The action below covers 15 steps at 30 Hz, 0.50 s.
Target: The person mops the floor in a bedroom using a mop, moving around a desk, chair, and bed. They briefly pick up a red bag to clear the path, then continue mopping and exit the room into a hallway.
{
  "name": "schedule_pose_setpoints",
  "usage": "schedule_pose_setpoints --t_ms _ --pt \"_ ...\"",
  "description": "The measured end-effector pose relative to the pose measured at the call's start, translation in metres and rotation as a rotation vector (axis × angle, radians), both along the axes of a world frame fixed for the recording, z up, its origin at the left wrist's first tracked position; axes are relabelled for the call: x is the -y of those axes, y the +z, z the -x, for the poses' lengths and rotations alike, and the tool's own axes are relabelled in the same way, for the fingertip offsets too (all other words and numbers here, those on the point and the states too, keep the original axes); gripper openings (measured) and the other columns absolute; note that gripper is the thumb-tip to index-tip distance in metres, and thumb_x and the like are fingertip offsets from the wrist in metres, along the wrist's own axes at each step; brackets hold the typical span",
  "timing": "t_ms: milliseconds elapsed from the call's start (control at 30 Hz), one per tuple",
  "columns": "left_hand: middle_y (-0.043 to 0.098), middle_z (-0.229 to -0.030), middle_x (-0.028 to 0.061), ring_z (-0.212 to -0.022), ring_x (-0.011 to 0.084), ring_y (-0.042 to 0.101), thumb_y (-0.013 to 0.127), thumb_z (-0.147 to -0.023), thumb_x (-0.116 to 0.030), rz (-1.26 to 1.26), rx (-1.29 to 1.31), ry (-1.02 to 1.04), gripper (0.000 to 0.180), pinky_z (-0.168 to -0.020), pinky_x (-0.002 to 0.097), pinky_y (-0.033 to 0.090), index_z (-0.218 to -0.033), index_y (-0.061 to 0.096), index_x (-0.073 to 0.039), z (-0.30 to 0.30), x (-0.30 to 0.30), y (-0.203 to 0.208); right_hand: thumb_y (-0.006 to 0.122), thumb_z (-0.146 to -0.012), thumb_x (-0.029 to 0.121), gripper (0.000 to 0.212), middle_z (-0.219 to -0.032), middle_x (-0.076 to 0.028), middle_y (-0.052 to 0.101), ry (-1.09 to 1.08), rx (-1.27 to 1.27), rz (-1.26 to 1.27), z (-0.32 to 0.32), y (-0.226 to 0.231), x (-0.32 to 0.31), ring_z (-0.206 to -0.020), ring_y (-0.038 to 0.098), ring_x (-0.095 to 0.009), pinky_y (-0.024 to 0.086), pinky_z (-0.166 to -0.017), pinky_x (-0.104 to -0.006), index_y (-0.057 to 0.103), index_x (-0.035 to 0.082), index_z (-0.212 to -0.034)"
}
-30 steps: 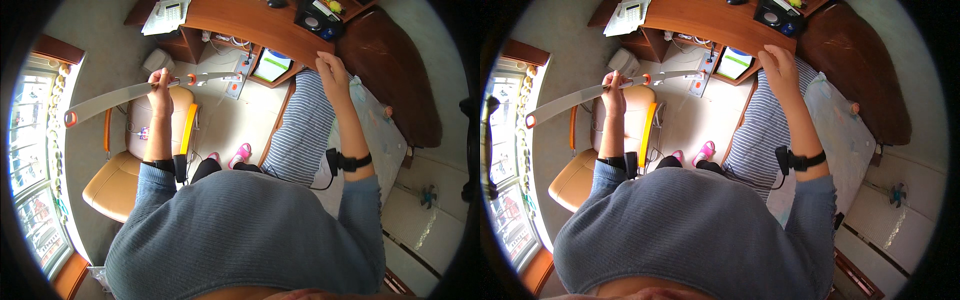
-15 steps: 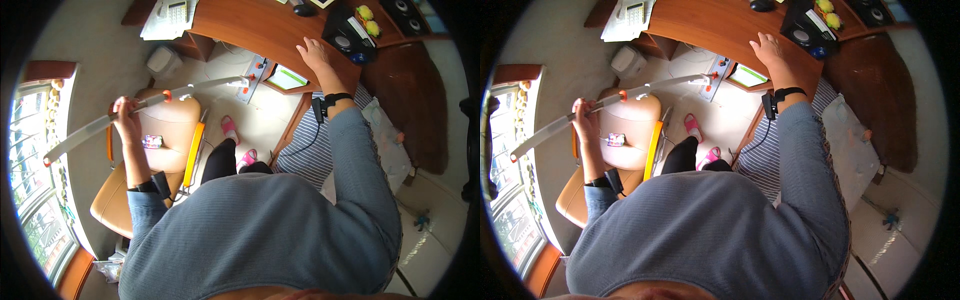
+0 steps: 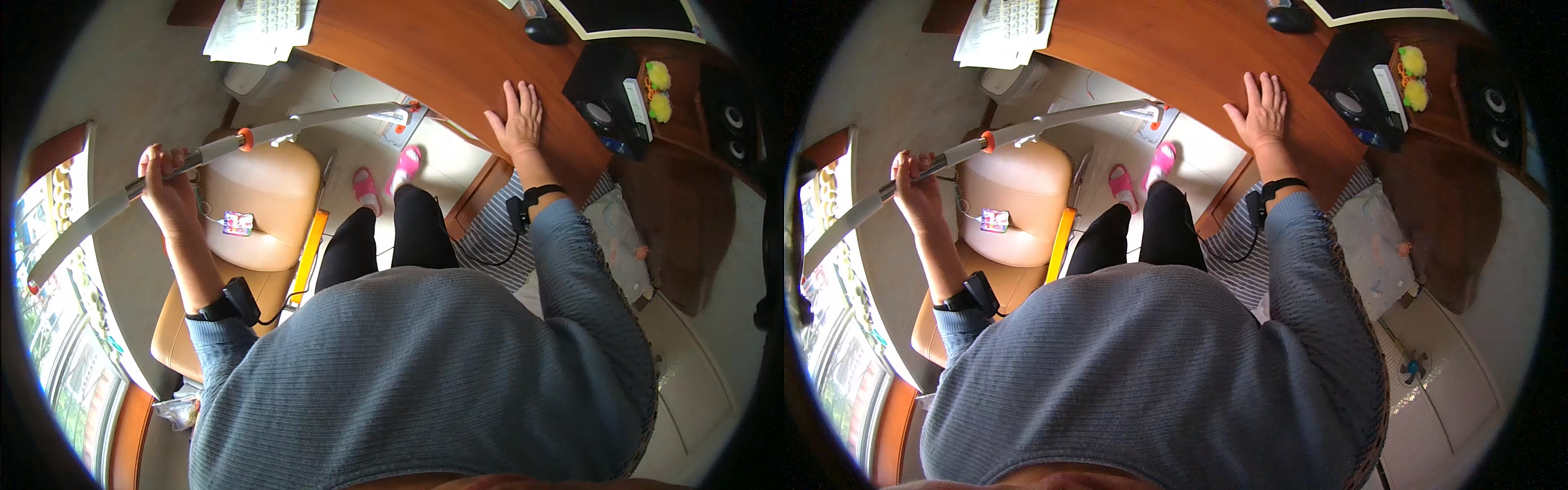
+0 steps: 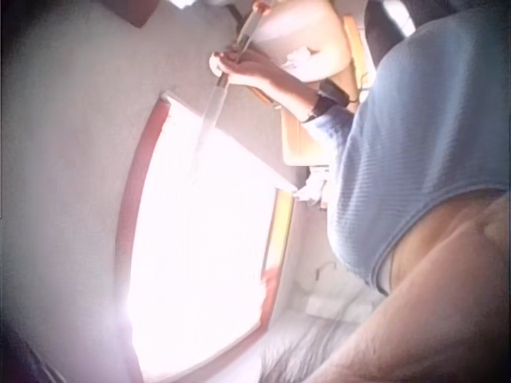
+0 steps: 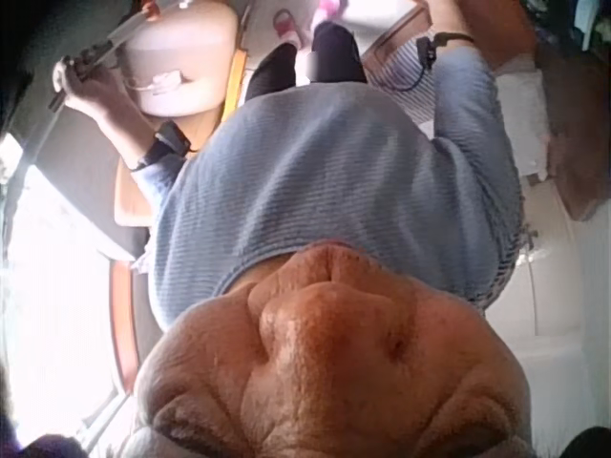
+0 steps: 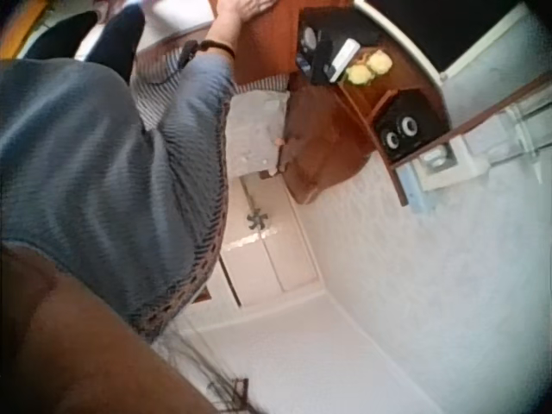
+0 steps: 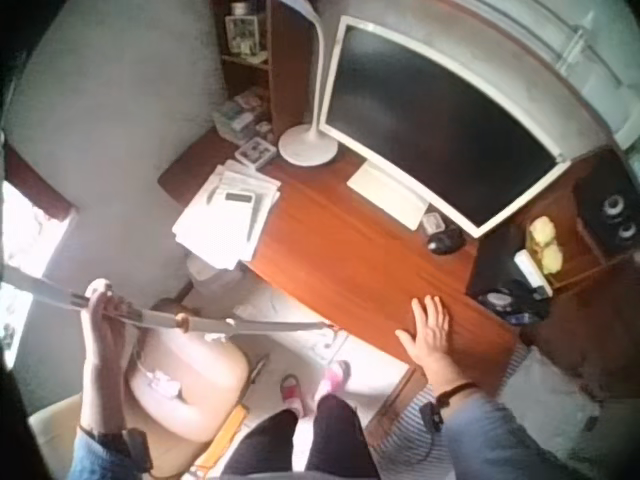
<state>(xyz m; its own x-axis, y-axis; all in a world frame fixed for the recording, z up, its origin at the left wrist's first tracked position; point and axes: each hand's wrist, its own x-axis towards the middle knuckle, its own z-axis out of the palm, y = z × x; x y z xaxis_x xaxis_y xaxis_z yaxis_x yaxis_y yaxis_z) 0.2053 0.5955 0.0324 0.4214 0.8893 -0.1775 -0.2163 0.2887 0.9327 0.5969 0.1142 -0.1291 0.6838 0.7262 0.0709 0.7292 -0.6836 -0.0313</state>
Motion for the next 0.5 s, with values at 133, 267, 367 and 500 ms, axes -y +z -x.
schedule_pose_setpoints --t_ms 133,267,367,500 --pt "0.046 -0.071 -0.0005 -0.072 0.0166 0.048 0.059 -0.098 -0.009 -0.029 -0.022 0.012 0.009 -0.088 0.0393 0.047 -0.103 0.063 -0.003 -0.034 -0.002 0.013 0.069 -0.087 0.056 0.081 -0.156 -0.019 0.035 -0.007 -0.032 -0.021 0.0 0.003 -0.003 -0.148 0.027 -0.041 0.025 -0.118 -0.0612 0.041 0.019 -0.154" --pt "0.047 -0.069 -0.0004 -0.069 0.0152 0.048 0.061 -0.097 -0.006 -0.043 -0.026 0.017 0.005 -0.084 0.0375 0.049 -0.099 0.064 -0.003 -0.075 0.01 0.035 0.069 -0.087 0.056 0.082 -0.156 -0.019 0.035 -0.016 -0.04 -0.017 0.002 0.004 -0.004 -0.148 0.027 -0.041 0.025 -0.118 -0.061 0.041 0.019 -0.154" --pt "0.047 -0.068 -0.001 -0.066 0.0126 0.045 0.065 -0.097 -0.007 -0.062 -0.054 0.041 0.004 -0.08 0.0345 0.048 -0.099 0.065 -0.003 -0.105 0.027 0.049 0.069 -0.086 0.056 0.082 -0.156 -0.019 0.035 -0.016 -0.049 -0.036 0.001 0.004 -0.004 -0.148 0.027 -0.041 0.024 -0.118 -0.0611 0.041 0.019 -0.154" --pt "0.045 -0.068 -0.0009 -0.064 0.0116 0.041 0.063 -0.1 -0.009 -0.12 0.014 -0.089 0.008 -0.073 0.0334 0.044 -0.1 0.064 -0.001 -0.132 0.036 0.058 0.069 -0.086 0.057 0.082 -0.156 -0.019 0.036 -0.012 -0.053 -0.033 -0.002 0.002 -0.002 -0.148 0.027 -0.042 0.024 -0.118 -0.0615 0.041 0.019 -0.153"
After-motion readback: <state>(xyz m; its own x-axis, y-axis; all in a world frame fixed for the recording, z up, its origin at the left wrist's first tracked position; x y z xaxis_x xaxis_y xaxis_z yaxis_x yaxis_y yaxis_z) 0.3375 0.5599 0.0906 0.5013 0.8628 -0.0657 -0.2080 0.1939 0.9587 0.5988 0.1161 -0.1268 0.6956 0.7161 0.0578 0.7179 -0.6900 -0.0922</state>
